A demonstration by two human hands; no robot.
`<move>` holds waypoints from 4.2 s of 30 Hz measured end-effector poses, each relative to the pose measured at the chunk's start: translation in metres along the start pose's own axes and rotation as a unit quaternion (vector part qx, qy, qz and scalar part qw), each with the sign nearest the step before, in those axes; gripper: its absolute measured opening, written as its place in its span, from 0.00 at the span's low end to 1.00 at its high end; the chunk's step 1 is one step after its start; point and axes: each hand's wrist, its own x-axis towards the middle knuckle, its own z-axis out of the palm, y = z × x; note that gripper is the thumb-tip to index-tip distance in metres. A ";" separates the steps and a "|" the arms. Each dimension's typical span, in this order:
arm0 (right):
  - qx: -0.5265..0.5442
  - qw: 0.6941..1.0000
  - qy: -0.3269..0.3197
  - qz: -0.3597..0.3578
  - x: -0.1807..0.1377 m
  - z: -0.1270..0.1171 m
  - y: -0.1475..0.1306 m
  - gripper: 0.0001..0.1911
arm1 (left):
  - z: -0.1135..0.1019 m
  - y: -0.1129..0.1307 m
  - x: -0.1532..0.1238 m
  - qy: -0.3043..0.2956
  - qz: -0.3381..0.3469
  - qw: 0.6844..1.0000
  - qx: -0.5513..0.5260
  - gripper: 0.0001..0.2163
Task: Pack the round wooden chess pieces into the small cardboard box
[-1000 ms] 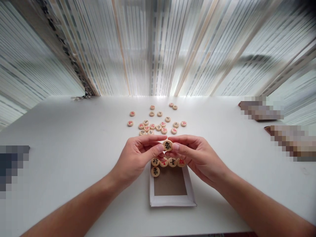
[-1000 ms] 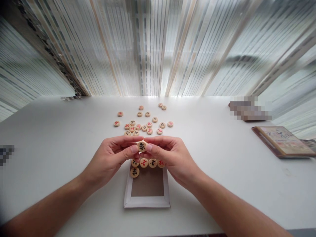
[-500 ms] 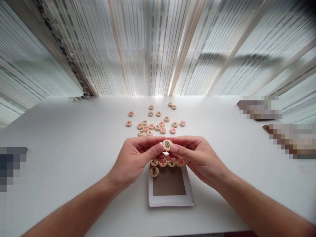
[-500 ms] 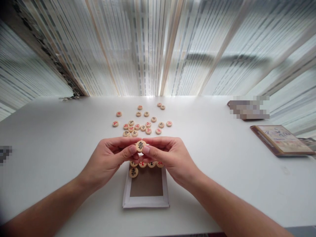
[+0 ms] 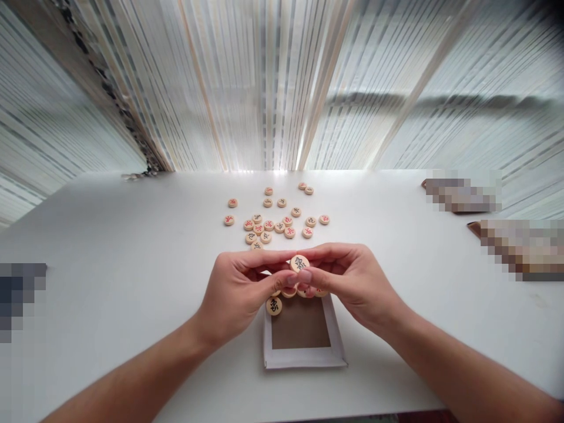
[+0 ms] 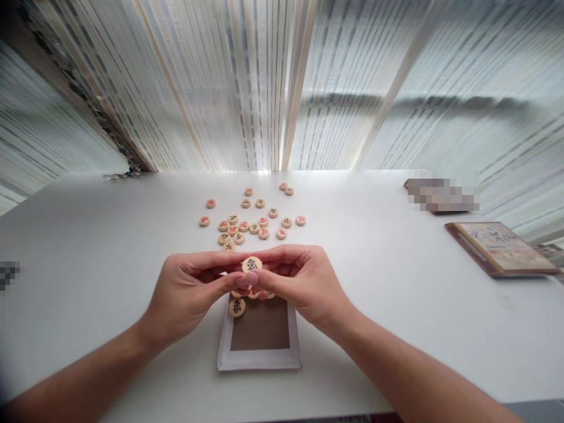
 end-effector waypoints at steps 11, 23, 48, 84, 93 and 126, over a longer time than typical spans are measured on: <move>-0.038 0.999 0.018 -0.011 -0.001 0.000 -0.001 0.14 | -0.002 -0.006 -0.002 -0.034 0.217 0.952 0.215 0.19; -0.021 1.000 -0.007 0.004 -0.001 -0.003 -0.006 0.12 | -0.003 -0.006 -0.002 -0.001 0.162 0.973 0.167 0.16; -0.008 1.000 -0.009 0.014 0.000 0.000 -0.002 0.18 | -0.002 -0.004 -0.002 -0.041 0.220 0.952 0.207 0.22; 0.007 0.998 -0.057 0.012 -0.001 -0.003 -0.006 0.18 | 0.003 -0.003 -0.004 -0.024 0.164 0.978 0.127 0.21; 0.030 0.996 -0.078 0.023 -0.004 -0.006 -0.011 0.18 | -0.001 -0.005 -0.004 -0.020 0.169 0.975 0.144 0.24; -0.055 0.995 -0.017 -0.077 0.000 -0.012 -0.003 0.12 | -0.003 -0.009 -0.002 0.048 0.188 0.969 0.155 0.16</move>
